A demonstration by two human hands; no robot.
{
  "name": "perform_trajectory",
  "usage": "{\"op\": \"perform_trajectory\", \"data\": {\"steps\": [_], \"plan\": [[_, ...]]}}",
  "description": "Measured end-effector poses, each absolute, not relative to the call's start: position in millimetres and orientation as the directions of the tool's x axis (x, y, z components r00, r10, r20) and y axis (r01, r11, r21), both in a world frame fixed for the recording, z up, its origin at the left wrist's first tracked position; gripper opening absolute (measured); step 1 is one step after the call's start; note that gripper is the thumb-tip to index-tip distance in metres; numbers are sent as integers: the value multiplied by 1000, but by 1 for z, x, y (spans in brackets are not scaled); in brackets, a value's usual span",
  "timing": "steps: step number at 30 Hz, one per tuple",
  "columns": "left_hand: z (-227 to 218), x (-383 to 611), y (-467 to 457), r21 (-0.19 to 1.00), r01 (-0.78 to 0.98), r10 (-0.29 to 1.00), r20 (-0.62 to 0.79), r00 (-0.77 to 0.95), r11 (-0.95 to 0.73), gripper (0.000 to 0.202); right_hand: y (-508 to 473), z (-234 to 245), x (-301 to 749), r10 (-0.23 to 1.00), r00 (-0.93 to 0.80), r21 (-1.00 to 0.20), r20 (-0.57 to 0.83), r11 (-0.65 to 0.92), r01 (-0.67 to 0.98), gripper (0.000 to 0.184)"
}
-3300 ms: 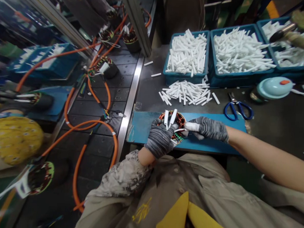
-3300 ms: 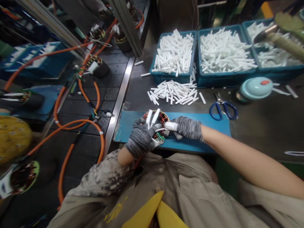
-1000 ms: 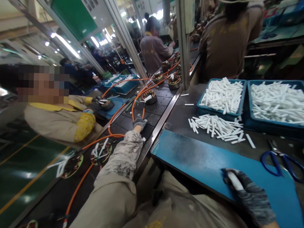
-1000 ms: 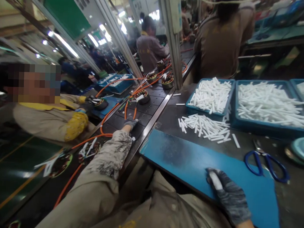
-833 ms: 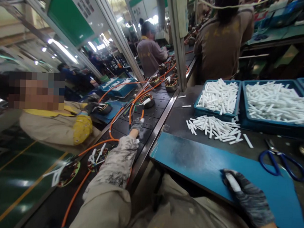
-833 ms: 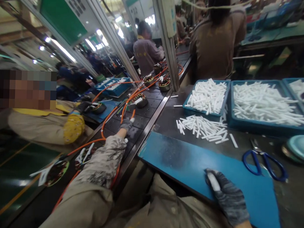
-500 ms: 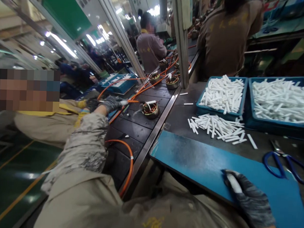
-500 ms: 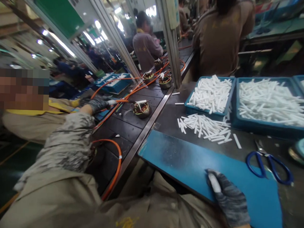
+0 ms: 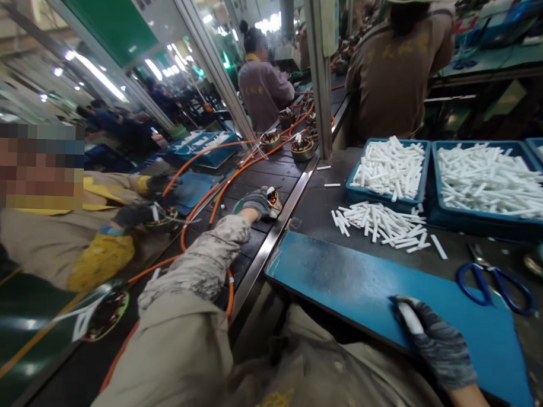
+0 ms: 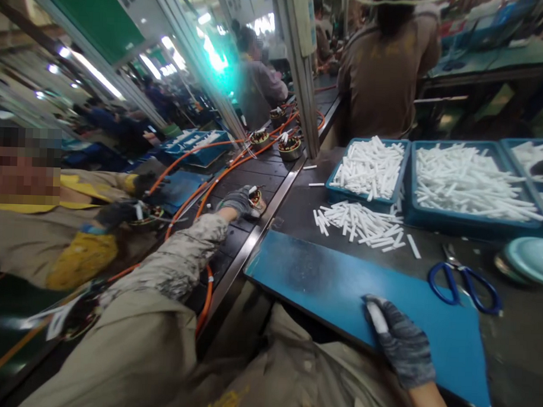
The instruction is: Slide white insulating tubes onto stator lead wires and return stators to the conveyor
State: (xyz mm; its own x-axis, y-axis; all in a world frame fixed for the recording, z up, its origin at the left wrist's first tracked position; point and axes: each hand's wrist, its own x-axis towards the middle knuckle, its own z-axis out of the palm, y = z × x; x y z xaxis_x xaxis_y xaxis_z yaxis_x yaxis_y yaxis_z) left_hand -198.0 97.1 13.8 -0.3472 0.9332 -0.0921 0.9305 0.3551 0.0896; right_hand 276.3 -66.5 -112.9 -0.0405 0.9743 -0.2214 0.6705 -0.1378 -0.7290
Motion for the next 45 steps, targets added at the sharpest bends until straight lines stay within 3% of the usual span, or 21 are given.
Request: {"op": "perform_trajectory", "data": {"steps": [6,12,15,18,22,25,27,29,31,34,38,41,45], "plan": [[-5,-190,72,290,843,887,-54,-459,454,72,-66,-115,275,983,-55,-701,-175,-85,708,47],[-1,-160,24,489,855,982,-18,-188,173,41,-66,-119,274,992,-92,-663,-83,14,748,50],[-1,-131,-1,563,826,999,-41,-1,24,46,-66,-122,274,994,-97,-643,-47,44,764,48],[-7,-93,-18,639,755,973,-49,227,-145,65,-66,-117,272,994,-98,-633,-55,41,773,47],[-13,-54,-27,606,669,860,50,509,-431,87,-66,-100,269,988,-122,-614,-95,38,788,48],[-5,-51,-27,614,555,733,58,677,-561,98,-65,-89,269,970,-236,-712,62,209,670,39],[5,-55,-24,701,450,678,64,732,-553,86,-62,-83,269,931,-291,-731,220,355,582,31],[14,-55,-21,754,440,720,61,692,-487,61,-54,-80,267,867,-355,-701,350,494,514,26],[20,-47,-20,706,555,792,14,610,-440,44,-40,-78,260,775,-454,-647,441,624,438,34],[19,-28,-19,538,735,831,-107,546,-414,40,-11,-77,243,567,-633,-556,527,793,248,50],[16,-20,-19,501,766,834,-145,533,-402,35,18,-74,223,325,-738,-480,592,877,2,50],[17,-27,-22,381,821,855,-127,502,-425,37,24,-71,217,329,-768,-475,550,879,37,49],[23,-36,-27,155,852,844,-131,520,-501,43,26,-60,210,365,-848,-460,385,872,166,57]]}}
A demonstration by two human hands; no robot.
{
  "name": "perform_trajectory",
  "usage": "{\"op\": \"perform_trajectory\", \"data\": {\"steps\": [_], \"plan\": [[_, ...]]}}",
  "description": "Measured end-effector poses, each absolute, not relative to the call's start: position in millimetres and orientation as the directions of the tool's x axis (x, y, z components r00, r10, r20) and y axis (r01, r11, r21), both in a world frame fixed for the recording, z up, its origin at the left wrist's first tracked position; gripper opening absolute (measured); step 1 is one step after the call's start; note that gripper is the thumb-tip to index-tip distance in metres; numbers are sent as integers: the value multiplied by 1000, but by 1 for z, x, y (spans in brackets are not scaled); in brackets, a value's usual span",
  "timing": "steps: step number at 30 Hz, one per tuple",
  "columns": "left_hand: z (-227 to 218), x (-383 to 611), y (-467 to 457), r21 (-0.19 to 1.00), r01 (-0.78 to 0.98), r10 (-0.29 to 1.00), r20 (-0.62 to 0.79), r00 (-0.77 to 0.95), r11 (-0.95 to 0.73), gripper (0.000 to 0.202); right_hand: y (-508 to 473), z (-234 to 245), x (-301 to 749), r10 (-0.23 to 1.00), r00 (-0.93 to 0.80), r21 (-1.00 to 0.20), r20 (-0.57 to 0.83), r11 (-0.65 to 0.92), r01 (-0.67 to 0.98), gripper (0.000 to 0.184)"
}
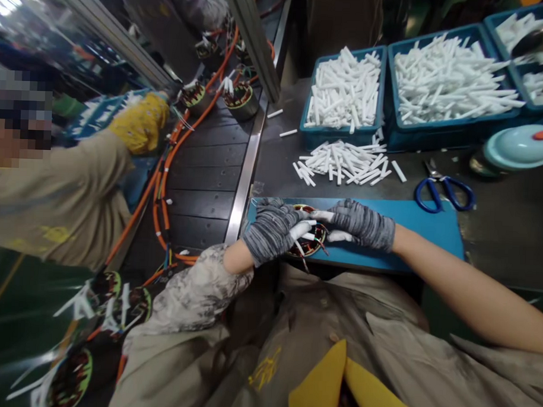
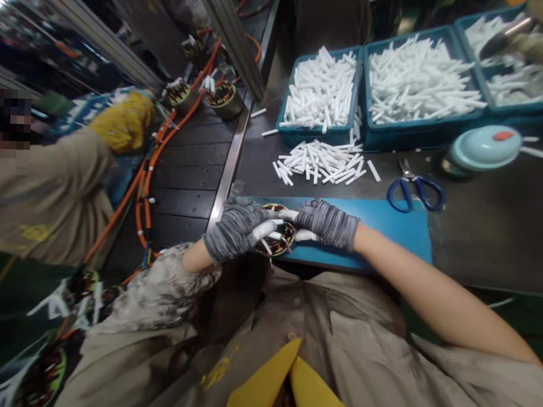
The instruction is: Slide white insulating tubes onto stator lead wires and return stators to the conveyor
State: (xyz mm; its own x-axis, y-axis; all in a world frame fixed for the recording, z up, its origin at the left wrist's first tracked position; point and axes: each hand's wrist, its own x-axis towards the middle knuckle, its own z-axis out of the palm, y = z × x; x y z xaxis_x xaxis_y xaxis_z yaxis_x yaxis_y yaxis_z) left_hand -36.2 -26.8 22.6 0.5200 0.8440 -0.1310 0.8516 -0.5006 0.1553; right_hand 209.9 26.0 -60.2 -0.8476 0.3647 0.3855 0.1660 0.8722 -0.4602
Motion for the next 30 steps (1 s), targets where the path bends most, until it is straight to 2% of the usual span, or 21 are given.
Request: {"op": "perform_trajectory", "data": {"steps": [4,9,12,15,19,23,26,30], "plan": [[27,-47,-31,148,815,802,-149,578,-560,45,28,-41,196,349,-897,-451,272,869,202,53],[21,-54,-35,331,794,821,-87,565,-511,44,24,-18,174,400,-913,-392,81,855,340,37],[11,-52,-37,356,805,854,-33,519,-476,40,20,-13,165,433,-901,-406,-31,818,407,29],[5,-50,-37,360,817,868,-40,495,-449,40,19,-19,166,463,-886,-445,7,795,412,36],[4,-51,-36,437,777,853,-39,520,-454,40,26,-35,176,376,-908,-565,182,796,217,40],[2,-52,-35,490,711,815,-2,579,-504,38,31,-42,184,341,-912,-617,227,775,136,38],[1,-54,-35,484,697,800,10,600,-529,38,27,-37,182,346,-919,-620,190,768,161,38],[8,-60,-32,463,716,787,-61,614,-523,41,20,-17,168,437,-899,-515,10,773,370,36]]}}
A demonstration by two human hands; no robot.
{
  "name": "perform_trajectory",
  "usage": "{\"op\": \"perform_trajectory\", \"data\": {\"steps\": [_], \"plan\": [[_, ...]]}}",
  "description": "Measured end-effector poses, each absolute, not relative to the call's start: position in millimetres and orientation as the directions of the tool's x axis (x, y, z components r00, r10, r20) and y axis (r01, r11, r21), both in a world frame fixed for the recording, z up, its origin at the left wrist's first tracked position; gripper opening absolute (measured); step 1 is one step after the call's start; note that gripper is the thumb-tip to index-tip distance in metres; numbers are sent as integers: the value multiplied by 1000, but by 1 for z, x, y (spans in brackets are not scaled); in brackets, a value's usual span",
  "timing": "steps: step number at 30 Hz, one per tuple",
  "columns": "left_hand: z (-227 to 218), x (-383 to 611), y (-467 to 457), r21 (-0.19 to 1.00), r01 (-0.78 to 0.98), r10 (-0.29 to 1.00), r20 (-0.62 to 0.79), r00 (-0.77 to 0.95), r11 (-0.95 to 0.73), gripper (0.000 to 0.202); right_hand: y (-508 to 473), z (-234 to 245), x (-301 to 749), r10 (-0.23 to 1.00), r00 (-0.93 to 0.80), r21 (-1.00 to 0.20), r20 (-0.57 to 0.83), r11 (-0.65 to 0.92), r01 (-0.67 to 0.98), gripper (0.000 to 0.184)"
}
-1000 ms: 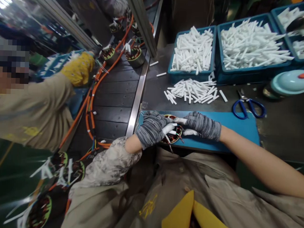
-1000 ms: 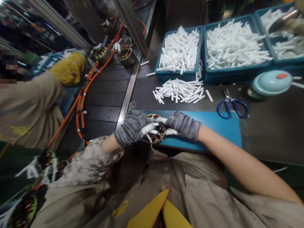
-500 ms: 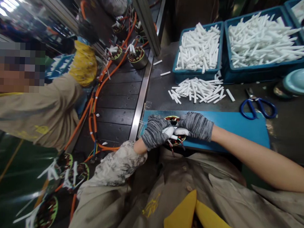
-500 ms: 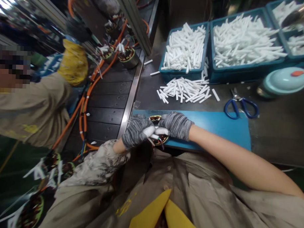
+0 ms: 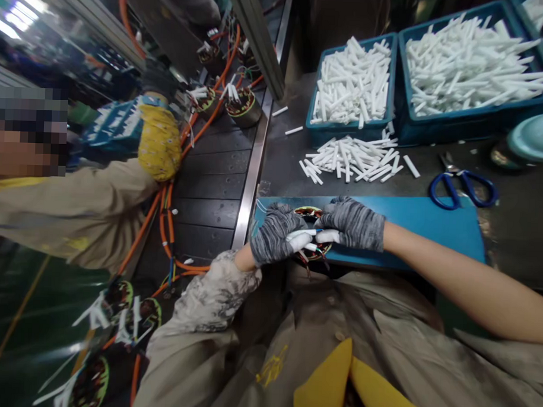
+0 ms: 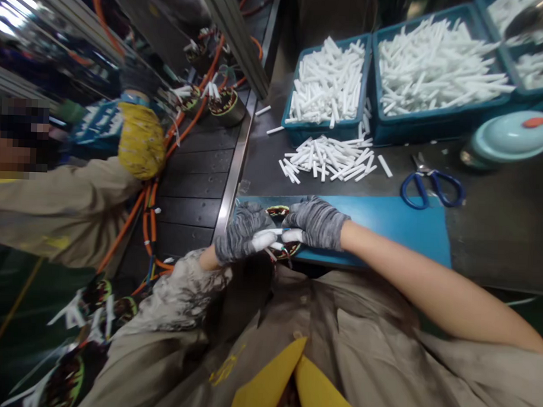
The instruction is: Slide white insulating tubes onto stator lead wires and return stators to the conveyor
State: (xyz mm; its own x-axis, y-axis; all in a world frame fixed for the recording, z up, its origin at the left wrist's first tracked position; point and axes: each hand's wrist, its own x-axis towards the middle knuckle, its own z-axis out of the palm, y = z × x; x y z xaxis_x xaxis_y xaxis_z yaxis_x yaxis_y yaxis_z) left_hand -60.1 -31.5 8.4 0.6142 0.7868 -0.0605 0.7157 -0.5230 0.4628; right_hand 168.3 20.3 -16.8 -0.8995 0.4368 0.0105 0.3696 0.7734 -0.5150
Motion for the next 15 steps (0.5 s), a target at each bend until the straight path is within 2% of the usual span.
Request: {"op": "perform_trajectory", "data": {"steps": [3,6,8,11,13,15], "plan": [[18,-61,-24,415,752,761,-189,621,-511,48,18,-4,157,448,-889,-424,-92,791,442,33],[26,-55,-18,371,780,730,-299,615,-505,51,14,-5,160,472,-876,-429,-98,774,465,32],[30,-47,-18,293,809,734,-341,587,-510,51,9,-15,170,529,-848,-537,-11,713,452,33],[34,-31,-22,125,854,790,-330,516,-506,48,-1,-34,189,686,-714,-789,143,514,336,37],[35,-17,-24,87,866,814,-306,494,-493,41,-6,-43,197,772,-625,-898,117,352,266,41],[35,-5,-25,84,870,818,-306,487,-486,35,-10,-47,200,809,-584,-934,60,252,253,39]]}}
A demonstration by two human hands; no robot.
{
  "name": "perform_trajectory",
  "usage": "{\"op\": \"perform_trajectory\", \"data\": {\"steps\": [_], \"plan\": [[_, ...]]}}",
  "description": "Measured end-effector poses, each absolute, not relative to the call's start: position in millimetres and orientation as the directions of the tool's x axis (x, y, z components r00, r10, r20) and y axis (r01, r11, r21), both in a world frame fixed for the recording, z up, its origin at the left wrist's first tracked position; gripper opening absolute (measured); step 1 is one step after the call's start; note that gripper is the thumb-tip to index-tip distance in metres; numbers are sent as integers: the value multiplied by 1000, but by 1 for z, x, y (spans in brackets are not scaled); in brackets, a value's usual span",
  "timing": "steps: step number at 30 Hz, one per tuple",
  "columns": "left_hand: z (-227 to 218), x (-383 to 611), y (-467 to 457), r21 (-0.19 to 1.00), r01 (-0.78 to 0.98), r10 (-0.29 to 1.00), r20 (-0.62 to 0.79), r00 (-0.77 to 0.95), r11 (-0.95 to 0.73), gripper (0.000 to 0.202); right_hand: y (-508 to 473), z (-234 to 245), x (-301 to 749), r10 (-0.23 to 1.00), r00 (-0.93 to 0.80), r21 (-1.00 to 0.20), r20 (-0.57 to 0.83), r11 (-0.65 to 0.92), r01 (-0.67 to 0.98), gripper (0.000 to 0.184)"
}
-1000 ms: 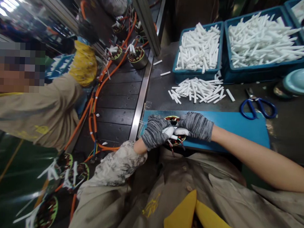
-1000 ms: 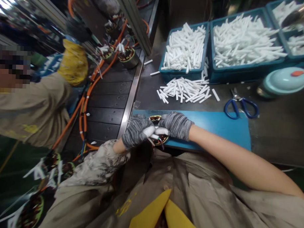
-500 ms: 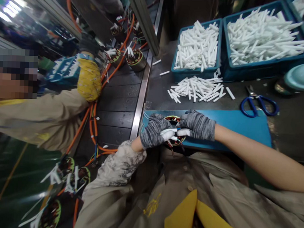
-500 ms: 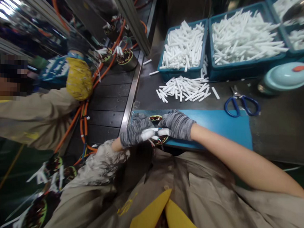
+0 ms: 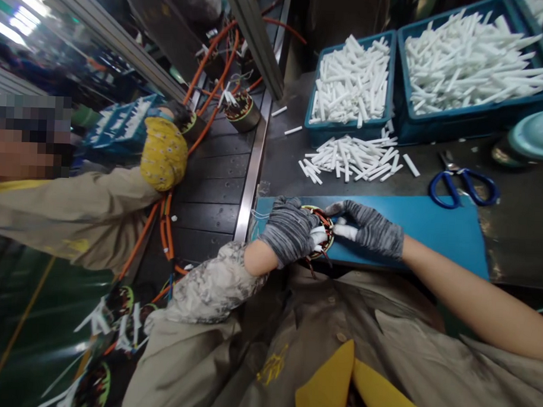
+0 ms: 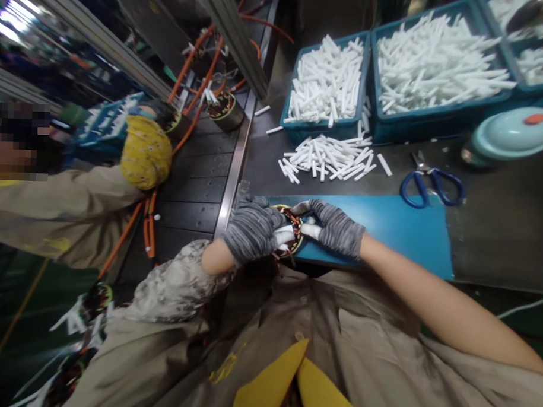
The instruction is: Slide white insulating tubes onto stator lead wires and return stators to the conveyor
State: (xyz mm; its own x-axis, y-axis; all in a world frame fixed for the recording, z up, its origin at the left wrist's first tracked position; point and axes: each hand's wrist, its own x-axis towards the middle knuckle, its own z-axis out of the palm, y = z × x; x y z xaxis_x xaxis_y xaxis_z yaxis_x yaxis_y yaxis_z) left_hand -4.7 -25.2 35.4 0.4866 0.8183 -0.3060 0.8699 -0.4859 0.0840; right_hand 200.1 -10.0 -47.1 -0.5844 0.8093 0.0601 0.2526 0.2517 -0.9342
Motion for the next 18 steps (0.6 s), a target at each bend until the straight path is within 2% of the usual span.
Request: {"op": "perform_trajectory", "data": {"steps": [4,6,8,10,14,16,18], "plan": [[31,-1,-22,76,844,798,-289,528,-531,35,-16,-49,207,815,-577,-951,57,220,217,40],[28,-11,-18,150,830,799,-224,558,-537,47,-21,-52,214,810,-584,-953,52,214,213,41],[23,-23,-10,273,811,803,-172,571,-518,71,-28,-57,221,834,-549,-944,60,227,240,40],[16,-31,2,356,784,790,-171,589,-508,83,-34,-60,224,860,-501,-932,94,253,260,35],[7,-33,27,346,792,794,-178,582,-503,58,-38,-58,220,869,-457,-910,191,331,249,27],[8,-33,28,363,807,826,-150,544,-465,55,-37,-55,218,866,-436,-895,243,374,243,26],[12,-37,18,386,813,869,-54,493,-437,55,-36,-54,220,847,-453,-883,279,411,226,30]]}}
